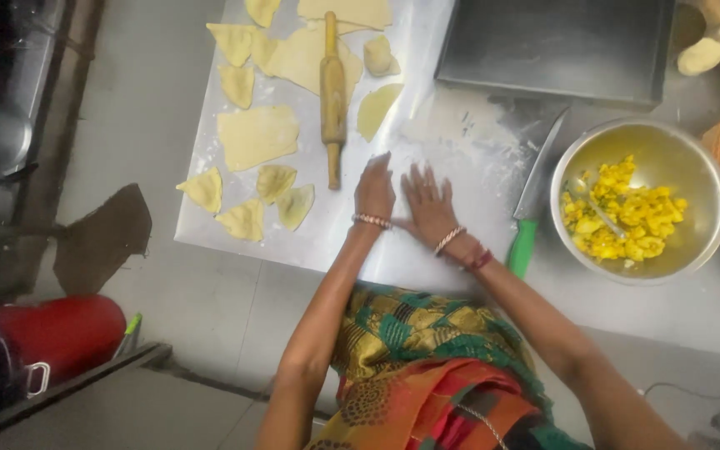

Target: The person fills cone-shaped dough wrappers with spiced potato filling from a metal bowl, pinches the open edge to seal each pastry, and sets the finished ones on the steel table. They also roll a dough ball flat with a rolling pin and shape it into a cone for more wrappers.

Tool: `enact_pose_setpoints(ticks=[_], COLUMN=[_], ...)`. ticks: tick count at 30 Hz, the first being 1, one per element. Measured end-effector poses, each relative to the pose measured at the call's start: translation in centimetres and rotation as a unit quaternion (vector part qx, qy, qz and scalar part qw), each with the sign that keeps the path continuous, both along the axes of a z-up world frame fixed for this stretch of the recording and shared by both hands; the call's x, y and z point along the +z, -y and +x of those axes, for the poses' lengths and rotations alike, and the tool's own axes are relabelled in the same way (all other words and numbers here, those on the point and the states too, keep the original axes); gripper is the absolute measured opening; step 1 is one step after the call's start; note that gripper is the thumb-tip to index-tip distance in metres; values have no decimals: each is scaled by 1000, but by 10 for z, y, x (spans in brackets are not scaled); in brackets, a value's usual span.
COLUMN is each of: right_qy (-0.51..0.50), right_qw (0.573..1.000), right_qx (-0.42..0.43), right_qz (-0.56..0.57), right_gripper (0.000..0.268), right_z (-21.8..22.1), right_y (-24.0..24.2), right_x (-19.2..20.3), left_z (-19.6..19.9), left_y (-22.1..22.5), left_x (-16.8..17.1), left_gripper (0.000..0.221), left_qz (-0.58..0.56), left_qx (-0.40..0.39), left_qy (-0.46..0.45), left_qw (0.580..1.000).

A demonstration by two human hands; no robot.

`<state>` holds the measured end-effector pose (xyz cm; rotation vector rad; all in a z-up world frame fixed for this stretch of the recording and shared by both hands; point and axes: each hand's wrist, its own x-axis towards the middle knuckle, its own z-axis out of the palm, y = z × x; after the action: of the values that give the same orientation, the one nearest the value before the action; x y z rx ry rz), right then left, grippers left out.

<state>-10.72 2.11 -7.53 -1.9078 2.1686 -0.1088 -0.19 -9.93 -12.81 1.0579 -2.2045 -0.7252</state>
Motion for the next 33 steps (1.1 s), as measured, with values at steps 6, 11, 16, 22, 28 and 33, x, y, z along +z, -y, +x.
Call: enact_pose_setpoints(ticks=[6, 11, 16, 22, 28, 33], right_qy=[105, 154, 183, 26, -155, -156], right_qw=[993, 986, 982, 994, 919, 919], right_qx=[45, 51, 34, -104, -319, -292], right_qz=[30, 49, 39, -13, -169, -213], right_gripper=[90, 81, 69, 68, 65, 25], right_z=[12, -23, -63, -62, -88, -70], right_y=[-56, -92, -105, -146, -206, -251], right_x=[46, 77, 84, 119, 115, 124], left_z=[-98, -96, -47, 76, 139, 75], left_y=[127, 133, 91, -30, -103, -131], left_x=[-26, 20, 19, 65, 24, 22], left_gripper=[60, 36, 27, 41, 32, 37], left_qz=[-47, 77, 85, 400, 627, 541], left_qx=[151, 174, 154, 134, 224, -188], left_qy=[162, 266, 216, -267, -249, -68], left_qw=[974, 945, 960, 866, 704, 817])
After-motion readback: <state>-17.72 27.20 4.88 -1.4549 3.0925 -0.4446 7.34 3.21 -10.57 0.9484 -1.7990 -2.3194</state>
